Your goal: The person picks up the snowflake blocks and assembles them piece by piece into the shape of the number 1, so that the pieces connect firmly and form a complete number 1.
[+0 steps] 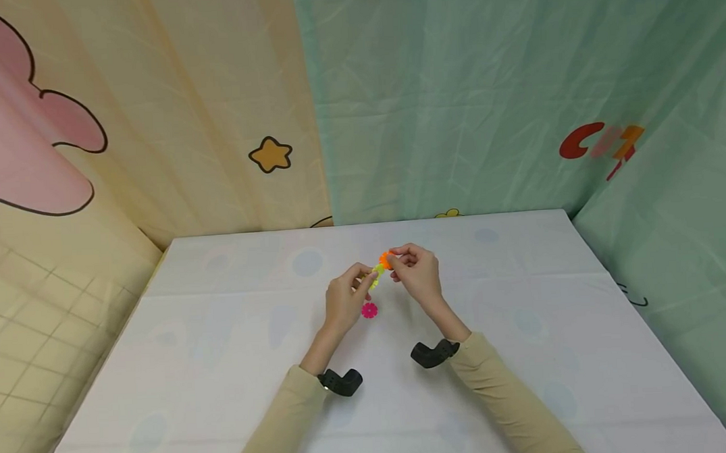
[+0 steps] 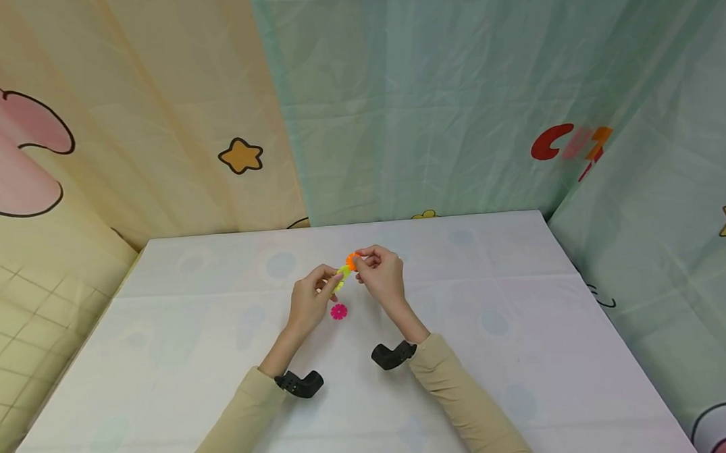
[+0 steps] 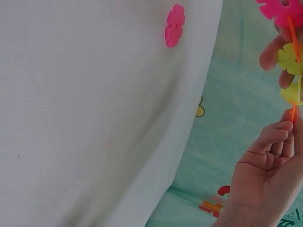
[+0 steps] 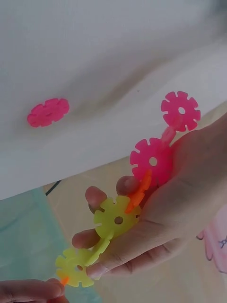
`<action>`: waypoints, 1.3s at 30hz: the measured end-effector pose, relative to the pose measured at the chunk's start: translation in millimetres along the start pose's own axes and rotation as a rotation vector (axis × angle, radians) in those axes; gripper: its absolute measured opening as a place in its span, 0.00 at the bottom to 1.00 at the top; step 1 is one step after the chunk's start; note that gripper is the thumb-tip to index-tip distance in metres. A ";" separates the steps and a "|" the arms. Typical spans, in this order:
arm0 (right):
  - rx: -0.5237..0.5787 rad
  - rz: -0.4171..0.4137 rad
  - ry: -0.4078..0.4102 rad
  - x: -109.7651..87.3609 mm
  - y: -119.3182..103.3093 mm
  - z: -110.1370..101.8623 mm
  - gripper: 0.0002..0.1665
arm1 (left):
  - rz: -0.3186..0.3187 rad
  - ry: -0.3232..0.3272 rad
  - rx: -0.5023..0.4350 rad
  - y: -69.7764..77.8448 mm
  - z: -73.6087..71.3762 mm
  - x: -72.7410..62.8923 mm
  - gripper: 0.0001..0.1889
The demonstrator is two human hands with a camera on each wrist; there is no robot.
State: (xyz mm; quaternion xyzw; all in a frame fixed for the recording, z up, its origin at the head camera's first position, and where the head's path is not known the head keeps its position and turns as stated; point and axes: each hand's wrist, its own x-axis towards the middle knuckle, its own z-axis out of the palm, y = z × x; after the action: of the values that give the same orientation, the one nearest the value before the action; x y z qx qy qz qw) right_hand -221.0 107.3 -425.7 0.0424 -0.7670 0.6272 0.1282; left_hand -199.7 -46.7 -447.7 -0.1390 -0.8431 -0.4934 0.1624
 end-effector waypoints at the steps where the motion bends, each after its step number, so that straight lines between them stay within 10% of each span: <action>1: 0.005 -0.003 0.003 0.1 -0.6 0.1 0.08 | -0.005 0.001 0.000 0.2 0.0 0.3 0.08; 39: 0.079 0.164 -0.016 3.2 5.6 5.3 0.08 | 0.027 0.049 -0.007 -8.1 5.0 -1.0 0.09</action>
State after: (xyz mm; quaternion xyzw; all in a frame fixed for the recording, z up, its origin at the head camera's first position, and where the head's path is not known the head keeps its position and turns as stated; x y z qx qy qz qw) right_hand -226.0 103.6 -431.2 -0.0105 -0.7438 0.6649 0.0683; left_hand -202.7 -46.2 -456.8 -0.1387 -0.8352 -0.4974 0.1893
